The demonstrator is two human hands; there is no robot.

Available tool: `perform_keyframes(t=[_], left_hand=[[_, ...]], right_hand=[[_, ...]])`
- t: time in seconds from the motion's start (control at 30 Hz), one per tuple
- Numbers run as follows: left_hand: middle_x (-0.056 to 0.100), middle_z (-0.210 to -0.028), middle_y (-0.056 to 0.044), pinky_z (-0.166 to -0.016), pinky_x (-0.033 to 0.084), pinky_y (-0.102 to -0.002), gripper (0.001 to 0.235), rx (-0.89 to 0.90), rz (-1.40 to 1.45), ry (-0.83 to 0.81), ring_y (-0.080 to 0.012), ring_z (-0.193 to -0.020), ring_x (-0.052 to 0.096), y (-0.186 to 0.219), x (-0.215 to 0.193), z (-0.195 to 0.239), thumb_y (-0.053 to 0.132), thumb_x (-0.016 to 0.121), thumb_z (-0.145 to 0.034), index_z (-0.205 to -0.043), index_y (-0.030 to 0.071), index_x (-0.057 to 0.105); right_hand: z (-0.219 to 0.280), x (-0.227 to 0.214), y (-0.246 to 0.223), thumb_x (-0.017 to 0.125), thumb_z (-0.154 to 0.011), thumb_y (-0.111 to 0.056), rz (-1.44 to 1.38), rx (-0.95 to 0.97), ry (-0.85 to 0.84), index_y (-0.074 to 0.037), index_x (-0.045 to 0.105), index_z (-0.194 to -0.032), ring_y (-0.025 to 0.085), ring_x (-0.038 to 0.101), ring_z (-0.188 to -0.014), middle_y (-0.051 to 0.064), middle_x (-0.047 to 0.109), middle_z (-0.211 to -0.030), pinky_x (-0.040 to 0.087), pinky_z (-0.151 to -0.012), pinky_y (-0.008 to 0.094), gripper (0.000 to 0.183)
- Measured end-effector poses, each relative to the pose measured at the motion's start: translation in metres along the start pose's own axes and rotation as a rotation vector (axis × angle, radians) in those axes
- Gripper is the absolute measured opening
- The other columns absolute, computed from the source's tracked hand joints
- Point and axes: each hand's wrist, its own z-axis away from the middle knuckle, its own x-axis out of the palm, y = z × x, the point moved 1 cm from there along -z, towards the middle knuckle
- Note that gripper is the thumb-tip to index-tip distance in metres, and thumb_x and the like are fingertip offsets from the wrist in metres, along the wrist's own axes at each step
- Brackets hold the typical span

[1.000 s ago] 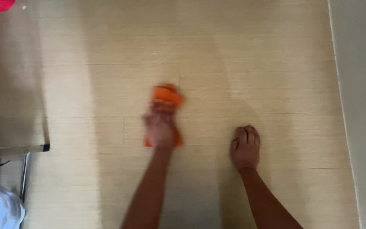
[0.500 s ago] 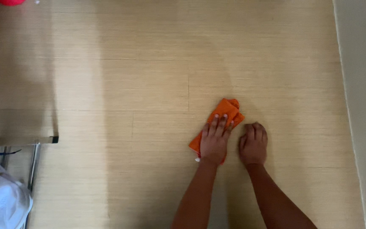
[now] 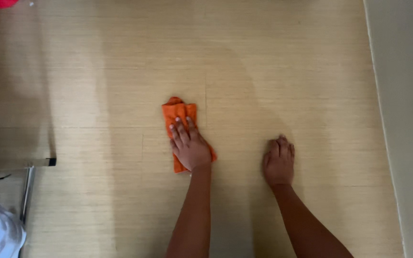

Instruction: The person wipes the floor by hand using a cloth, moving it across the light-colored wooden surface near a door and a red object.

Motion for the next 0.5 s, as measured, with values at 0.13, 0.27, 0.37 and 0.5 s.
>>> perform_keyframes(t=[0.13,0.27,0.37,0.5], left_hand=[[0.021,-0.178,0.0,-0.125,0.025,-0.057,0.057,0.196,0.04,0.008,-0.0341,-0.164,0.013,0.023,-0.003,0.032,0.035,0.045,-0.106,-0.163,0.036,0.038],[0.018,-0.178,0.001,-0.125,0.022,-0.057,0.062,0.53,0.027,-0.07,-0.0327,-0.164,0.012,0.037,0.0,0.058,0.036,0.044,-0.107,-0.166,0.039,0.028],[0.04,-0.17,-0.002,-0.118,0.031,-0.053,0.063,0.697,0.022,0.006,-0.0332,-0.159,0.03,0.006,-0.007,0.031,0.038,0.05,-0.101,-0.163,0.041,0.038],[0.06,-0.15,-0.001,-0.106,0.045,-0.048,0.045,0.533,0.019,0.158,-0.0294,-0.146,0.048,-0.039,-0.045,-0.008,0.029,0.048,-0.103,-0.142,0.035,0.068]], right_hand=[[0.005,0.002,-0.002,0.051,-0.103,-0.022,0.028,0.087,-0.198,-0.011,0.054,-0.141,0.03,0.045,-0.153,0.01,0.05,-0.149,0.025,-0.129,0.061,0.039],[0.0,0.024,-0.011,0.053,-0.102,-0.028,0.275,0.109,-0.261,-0.025,0.059,-0.145,0.023,0.054,-0.141,0.0,0.057,-0.145,0.023,-0.126,0.07,0.044],[-0.014,0.006,-0.051,0.056,-0.099,-0.029,0.044,0.039,-0.209,-0.023,0.063,-0.143,0.027,0.053,-0.143,0.002,0.061,-0.146,0.025,-0.122,0.07,0.045],[-0.021,0.0,-0.084,0.047,-0.104,-0.026,-0.063,-0.063,-0.4,-0.023,0.037,-0.165,0.026,0.027,-0.161,0.002,0.034,-0.172,0.025,-0.126,0.06,0.062]])
